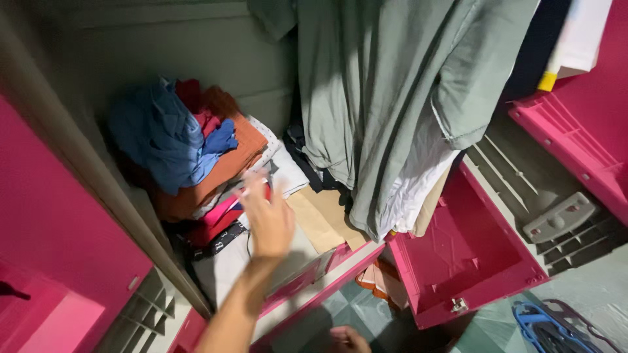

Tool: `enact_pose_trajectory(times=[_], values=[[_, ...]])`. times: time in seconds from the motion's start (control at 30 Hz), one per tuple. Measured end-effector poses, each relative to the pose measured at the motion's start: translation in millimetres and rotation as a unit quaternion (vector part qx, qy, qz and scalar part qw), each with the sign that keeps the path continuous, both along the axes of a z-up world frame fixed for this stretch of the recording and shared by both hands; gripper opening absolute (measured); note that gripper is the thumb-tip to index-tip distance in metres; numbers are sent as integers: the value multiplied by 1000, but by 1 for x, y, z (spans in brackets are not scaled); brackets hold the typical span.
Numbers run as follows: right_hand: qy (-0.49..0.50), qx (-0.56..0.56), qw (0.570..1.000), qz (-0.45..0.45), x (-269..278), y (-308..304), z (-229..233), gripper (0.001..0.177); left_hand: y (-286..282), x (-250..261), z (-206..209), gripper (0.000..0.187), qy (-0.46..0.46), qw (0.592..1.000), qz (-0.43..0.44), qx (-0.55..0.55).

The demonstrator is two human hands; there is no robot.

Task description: The person hangs several garments in a pink wardrobe. They place a white t-shirt, a green jersey, a grey t-shirt, a white t-shirt, a cherry-patterned pajama top, and matching pajama pants onto hangers and hang them on the wardrobe rail.

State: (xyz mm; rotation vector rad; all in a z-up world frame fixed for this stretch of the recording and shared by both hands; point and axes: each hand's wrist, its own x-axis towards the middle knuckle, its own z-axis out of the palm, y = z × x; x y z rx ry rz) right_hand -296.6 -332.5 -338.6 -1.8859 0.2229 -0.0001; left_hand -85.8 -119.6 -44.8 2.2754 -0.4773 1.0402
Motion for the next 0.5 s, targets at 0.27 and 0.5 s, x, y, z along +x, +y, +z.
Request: enact_pose_trajectory(times=[0.27, 0.5], values=[[-92, 184, 978, 11, 108, 15, 57, 26, 6, -47, -142, 91, 338, 927, -99, 127], [-40, 471, 881, -20, 298, 55, 113, 28, 5, -28, -191, 95, 258, 958, -85, 95]])
